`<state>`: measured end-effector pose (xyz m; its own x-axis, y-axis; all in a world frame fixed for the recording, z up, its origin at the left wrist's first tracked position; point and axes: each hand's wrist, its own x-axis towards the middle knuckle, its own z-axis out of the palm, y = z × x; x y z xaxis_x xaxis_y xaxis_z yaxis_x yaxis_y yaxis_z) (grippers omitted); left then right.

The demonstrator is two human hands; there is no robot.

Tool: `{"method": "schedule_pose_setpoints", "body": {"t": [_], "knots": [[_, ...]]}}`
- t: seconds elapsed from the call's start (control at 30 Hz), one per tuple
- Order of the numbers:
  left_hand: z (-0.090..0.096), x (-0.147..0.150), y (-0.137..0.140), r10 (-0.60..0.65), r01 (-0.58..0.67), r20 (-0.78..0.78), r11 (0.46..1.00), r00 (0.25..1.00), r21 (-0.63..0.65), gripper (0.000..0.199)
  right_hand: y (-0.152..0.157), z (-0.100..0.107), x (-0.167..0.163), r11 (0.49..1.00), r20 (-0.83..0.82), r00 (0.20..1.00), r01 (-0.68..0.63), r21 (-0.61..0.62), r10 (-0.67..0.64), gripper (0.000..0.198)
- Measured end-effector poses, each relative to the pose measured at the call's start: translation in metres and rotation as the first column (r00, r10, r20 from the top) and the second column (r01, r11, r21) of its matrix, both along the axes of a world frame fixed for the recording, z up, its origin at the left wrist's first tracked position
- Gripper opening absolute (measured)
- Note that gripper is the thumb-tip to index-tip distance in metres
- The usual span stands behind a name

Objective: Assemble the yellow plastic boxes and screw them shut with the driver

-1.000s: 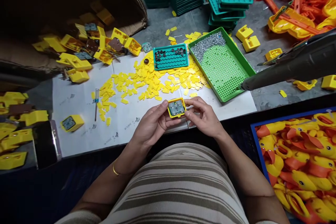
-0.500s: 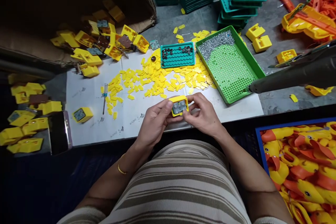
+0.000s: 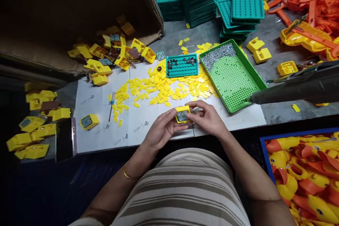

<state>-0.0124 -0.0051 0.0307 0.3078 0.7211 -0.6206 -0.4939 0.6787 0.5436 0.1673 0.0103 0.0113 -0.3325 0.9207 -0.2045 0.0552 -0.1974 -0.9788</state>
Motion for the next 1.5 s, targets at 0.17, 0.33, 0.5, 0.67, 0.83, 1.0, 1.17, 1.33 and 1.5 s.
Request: {"method": "schedule_pose_setpoints", "body": {"t": [0.17,0.33,0.5,0.67,0.83,1.0,1.17,1.33,1.5], "knots": [[-0.004,-0.011,0.009,-0.050,0.097,0.237,0.977,0.970,-0.189,0.033,0.007,0.020,-0.003,0.832,0.224,0.958,-0.271,0.484,0.181,0.017],[-0.013,-0.022,0.029,-0.161,0.191,0.216,0.974,0.963,-0.125,0.019,0.040,0.035,0.006,0.728,0.411,0.838,-0.527,0.439,0.359,0.029],[-0.006,-0.022,0.057,-0.110,0.111,0.092,0.994,0.990,-0.008,0.038,0.113,0.034,0.002,0.831,0.716,0.658,-0.246,0.499,-0.235,0.028],[-0.004,-0.024,0.070,-0.149,0.149,0.070,0.989,0.986,-0.001,0.041,0.160,0.028,-0.032,0.883,0.966,0.174,-0.400,0.247,-0.192,0.030],[-0.009,-0.029,0.067,-0.135,0.135,0.091,0.991,0.987,0.010,0.041,0.157,0.022,-0.058,0.871,0.985,0.092,-0.460,0.174,-0.148,0.035],[-0.012,-0.031,0.066,-0.125,0.126,0.107,0.992,0.986,0.003,0.042,0.151,0.024,-0.056,0.838,0.988,0.115,-0.525,0.147,-0.101,0.036],[-0.012,-0.031,0.068,-0.085,0.088,0.104,0.996,0.991,-0.028,0.040,0.166,0.029,-0.043,0.880,0.952,0.259,-0.401,0.257,-0.160,0.034],[-0.011,-0.032,0.071,-0.046,0.051,0.101,0.998,0.994,-0.046,0.031,0.172,0.020,-0.048,0.882,0.946,0.304,-0.407,0.239,-0.116,0.026],[-0.012,-0.034,0.072,-0.054,0.058,0.094,0.997,0.994,-0.042,0.035,0.173,0.013,-0.052,0.895,0.940,0.330,-0.387,0.222,-0.091,0.024]]}}
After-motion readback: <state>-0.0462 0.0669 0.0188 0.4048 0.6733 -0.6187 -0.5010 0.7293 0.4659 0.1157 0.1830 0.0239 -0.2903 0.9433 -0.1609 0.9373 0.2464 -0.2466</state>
